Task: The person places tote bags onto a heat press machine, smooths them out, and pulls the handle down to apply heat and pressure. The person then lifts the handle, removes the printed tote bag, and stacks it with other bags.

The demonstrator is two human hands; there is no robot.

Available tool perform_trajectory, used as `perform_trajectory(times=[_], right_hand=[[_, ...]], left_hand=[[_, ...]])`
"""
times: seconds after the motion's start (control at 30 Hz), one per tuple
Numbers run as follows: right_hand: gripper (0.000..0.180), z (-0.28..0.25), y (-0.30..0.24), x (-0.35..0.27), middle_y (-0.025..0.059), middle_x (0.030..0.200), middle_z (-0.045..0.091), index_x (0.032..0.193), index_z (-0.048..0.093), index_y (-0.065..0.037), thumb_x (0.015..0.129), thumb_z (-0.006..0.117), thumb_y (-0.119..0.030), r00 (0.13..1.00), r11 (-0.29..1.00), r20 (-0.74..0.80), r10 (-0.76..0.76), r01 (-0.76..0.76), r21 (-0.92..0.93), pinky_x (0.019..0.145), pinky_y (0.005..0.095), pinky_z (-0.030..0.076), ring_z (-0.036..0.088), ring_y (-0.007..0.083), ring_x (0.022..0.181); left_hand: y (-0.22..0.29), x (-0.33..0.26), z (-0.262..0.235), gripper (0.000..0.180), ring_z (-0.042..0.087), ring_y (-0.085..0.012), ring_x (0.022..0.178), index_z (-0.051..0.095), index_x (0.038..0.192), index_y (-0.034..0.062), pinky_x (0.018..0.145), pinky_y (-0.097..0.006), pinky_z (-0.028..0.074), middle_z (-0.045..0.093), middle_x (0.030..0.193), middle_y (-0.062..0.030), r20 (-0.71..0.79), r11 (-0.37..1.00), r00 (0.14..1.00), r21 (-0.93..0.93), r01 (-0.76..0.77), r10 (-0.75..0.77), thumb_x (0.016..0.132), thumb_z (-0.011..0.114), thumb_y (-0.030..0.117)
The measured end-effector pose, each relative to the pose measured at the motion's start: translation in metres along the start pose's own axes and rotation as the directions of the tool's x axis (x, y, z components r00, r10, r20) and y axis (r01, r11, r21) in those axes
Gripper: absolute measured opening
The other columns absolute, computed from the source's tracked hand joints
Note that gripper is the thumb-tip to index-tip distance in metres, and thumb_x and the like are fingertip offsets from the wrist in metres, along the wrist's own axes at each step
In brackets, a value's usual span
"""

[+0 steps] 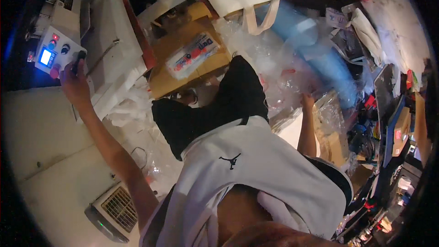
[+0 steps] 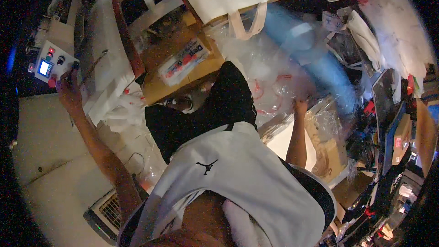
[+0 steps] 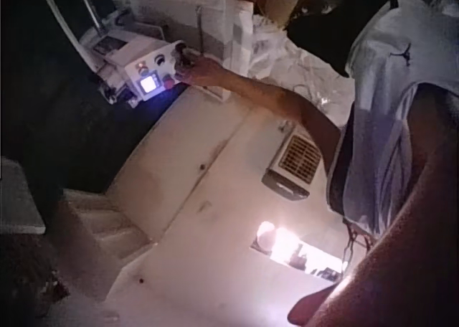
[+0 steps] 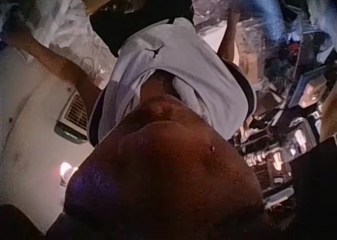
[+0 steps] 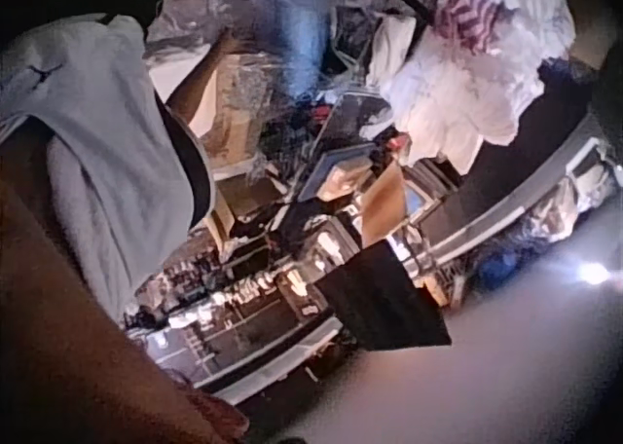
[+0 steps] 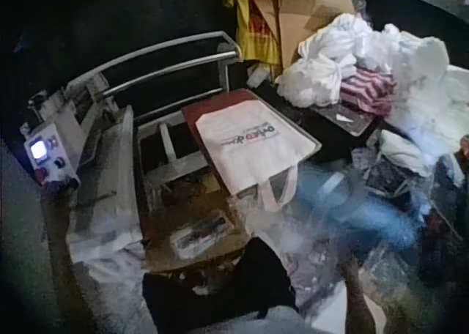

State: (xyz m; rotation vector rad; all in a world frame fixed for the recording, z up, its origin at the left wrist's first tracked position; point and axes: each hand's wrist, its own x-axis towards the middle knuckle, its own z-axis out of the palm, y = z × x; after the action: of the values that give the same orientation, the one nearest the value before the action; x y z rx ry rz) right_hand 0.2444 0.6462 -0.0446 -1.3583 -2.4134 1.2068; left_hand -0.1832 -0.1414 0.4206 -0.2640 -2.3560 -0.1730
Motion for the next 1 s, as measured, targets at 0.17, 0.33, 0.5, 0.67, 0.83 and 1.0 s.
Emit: perform_trajectory(times=[0.17,0.33,0.5,0.67,0.83,1.0], right_hand=[[0.07,-0.01,0.027,-0.146,0.0306,0.099,0.07,0.097,0.069,0.003,0.078,0.074,-0.064,0.91,0.733,-0.247,0.334,-0.415,-0.539,0.08,0.0512,0.055,0.068,0.0455,0.094],[0.075,0.008,0.042,-0.203,0.023,0.09,0.069,0.101,0.063,0.003,0.083,0.068,-0.069,0.933,0.885,-0.235,0.273,-0.339,-0.318,0.082,0.0478,0.051,0.066,0.0417,0.09],[0.043,-0.012,0.055,-0.201,0.0108,0.071,0.057,0.085,0.057,-0.004,0.094,0.062,-0.046,0.966,0.969,-0.081,0.246,-0.243,0.039,0.065,0.043,0.045,0.057,0.0252,0.069],[0.036,-0.017,0.045,-0.203,0.0092,0.067,0.057,0.086,0.058,-0.006,0.094,0.063,-0.041,0.948,0.95,-0.169,0.268,-0.29,-0.117,0.068,0.0431,0.049,0.059,0.027,0.068],[0.046,-0.001,0.031,-0.198,0.0222,0.09,0.068,0.09,0.057,-0.003,0.091,0.067,-0.048,0.92,0.846,-0.338,0.198,-0.334,-0.415,0.079,0.047,0.052,0.067,0.0353,0.086],[0.039,-0.037,0.003,-0.166,0.0282,0.107,0.062,0.098,0.058,0.0,0.097,0.06,-0.038,0.99,0.915,-0.003,0.144,-0.134,-0.381,0.081,0.0489,0.048,0.062,0.0391,0.098]], left_hand=[[-0.02,0.0,0.009,0.035,0.065,-0.03,0.084,0.073,0.102,0.0012,0.077,-0.041,0.051,0.068,0.091,-0.0152,0.046,0.996,0.995,-0.028,0.085,-0.084,0.092,0.075,0.035],[-0.038,0.0,0.018,0.034,0.068,-0.0315,0.084,0.074,0.1,0.0002,0.075,-0.042,0.053,0.072,0.095,-0.0177,0.001,0.99,1.0,-0.139,0.022,-0.022,0.091,0.075,0.033],[0.005,-0.021,0.0,0.034,0.069,-0.0292,0.078,0.072,0.101,-0.0031,0.069,-0.041,0.054,0.073,0.094,-0.0174,-0.202,1.0,0.979,-0.005,-0.031,0.029,0.093,0.075,0.03],[0.084,-0.06,-0.015,0.026,0.069,-0.0257,0.078,0.071,0.102,-0.0035,0.068,-0.038,0.055,0.073,0.095,-0.0146,-0.294,0.991,0.953,-0.127,0.031,-0.068,0.094,0.072,0.021],[0.146,-0.094,0.0,0.02,0.068,-0.0249,0.086,0.071,0.105,0.0001,0.073,-0.034,0.055,0.071,0.103,-0.0135,-0.151,0.947,0.977,-0.306,0.099,-0.151,0.096,0.069,0.017],[0.199,-0.126,0.031,0.017,0.066,-0.0226,0.093,0.069,0.109,0.0026,0.083,-0.033,0.052,0.069,0.106,-0.0122,0.213,0.697,0.965,-0.669,0.259,-0.154,0.098,0.065,0.015]])
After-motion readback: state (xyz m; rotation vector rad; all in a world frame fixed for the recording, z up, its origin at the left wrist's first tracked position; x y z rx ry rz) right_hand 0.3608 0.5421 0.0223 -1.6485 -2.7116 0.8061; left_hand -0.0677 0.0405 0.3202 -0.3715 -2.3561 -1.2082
